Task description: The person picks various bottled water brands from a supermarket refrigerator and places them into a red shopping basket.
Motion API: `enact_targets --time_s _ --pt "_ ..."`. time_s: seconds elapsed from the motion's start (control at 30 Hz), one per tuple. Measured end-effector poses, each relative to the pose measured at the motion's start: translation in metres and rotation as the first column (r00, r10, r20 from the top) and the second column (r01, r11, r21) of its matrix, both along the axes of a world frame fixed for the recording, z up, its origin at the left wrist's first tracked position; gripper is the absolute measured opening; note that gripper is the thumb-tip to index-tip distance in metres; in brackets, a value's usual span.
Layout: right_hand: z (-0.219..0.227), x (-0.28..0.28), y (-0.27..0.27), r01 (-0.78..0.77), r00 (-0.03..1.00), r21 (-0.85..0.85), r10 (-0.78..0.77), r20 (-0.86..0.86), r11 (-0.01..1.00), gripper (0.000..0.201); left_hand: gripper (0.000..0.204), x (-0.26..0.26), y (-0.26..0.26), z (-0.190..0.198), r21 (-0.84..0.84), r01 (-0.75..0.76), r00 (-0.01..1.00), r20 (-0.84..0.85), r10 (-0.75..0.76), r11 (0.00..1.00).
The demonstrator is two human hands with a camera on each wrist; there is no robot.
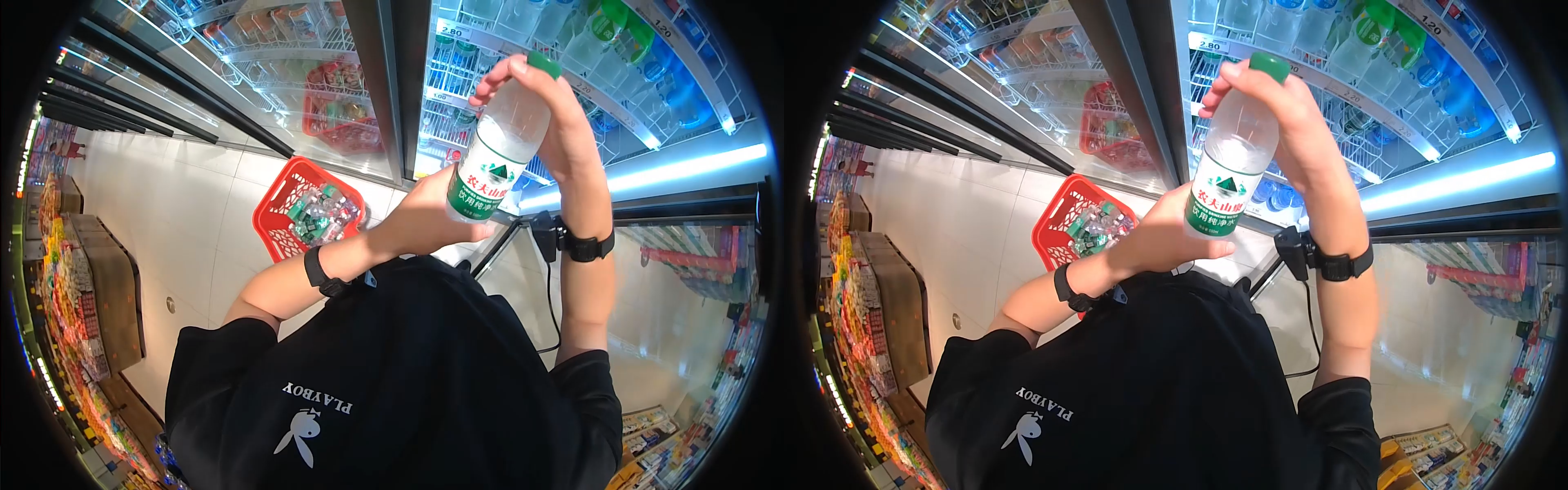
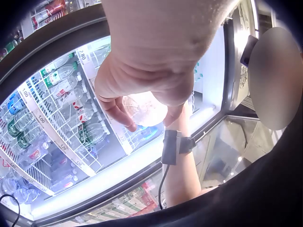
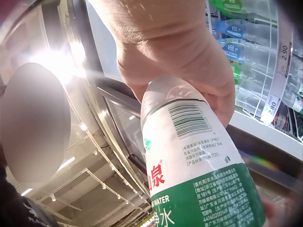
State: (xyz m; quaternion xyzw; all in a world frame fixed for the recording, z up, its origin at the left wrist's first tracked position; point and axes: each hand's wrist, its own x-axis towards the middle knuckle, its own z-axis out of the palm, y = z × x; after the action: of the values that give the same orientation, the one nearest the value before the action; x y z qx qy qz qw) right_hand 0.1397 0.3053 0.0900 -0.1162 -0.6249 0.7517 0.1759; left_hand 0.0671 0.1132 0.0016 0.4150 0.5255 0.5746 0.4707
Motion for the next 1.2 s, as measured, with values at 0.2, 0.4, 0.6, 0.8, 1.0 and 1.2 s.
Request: enact_targets --time_s 0.2,0.4,0.6,0.8,1.0,1.2 --pt "-0.041 0.028 -0.003 0.172 0.967 0.344 -0.225 0.118 0.923 0.041 0.072 -0.007 0.009 -0.035 -0.104 0.0 0.977 -0.213 -0.022 0.995" --pt "-0.053 0.035 0.005 0.144 0.886 0.24 -0.233 0.401 0.96 0.042 0.075 -0.008 0.011 -0.061 -0.25 -0.009 0.969 -0.243 -0.054 0.968" --pt "-0.075 0.019 0.017 -0.017 0.941 0.408 -0.123 0.314 0.913 0.042 0.075 -0.032 0.033 -0.096 -0.084 -0.052 0.972 -0.232 0.031 0.995" --pt "-0.091 -0.019 0.009 0.156 0.968 0.681 -0.247 0.038 0.715 0.047 0.095 -0.073 0.083 -0.114 -0.046 -0.459 0.653 -0.695 0.301 0.887" --pt "-0.111 -0.048 0.042 0.252 0.955 0.747 -0.284 -0.088 0.615 0.05 0.097 -0.084 0.099 -0.098 -0.116 -0.458 0.822 -0.434 0.37 0.881" --pt "-0.137 -0.073 0.078 0.388 0.919 0.84 -0.226 -0.322 0.379 0.052 0.102 -0.095 0.142 -0.105 -0.038 -0.3 0.953 -0.054 0.298 0.953"
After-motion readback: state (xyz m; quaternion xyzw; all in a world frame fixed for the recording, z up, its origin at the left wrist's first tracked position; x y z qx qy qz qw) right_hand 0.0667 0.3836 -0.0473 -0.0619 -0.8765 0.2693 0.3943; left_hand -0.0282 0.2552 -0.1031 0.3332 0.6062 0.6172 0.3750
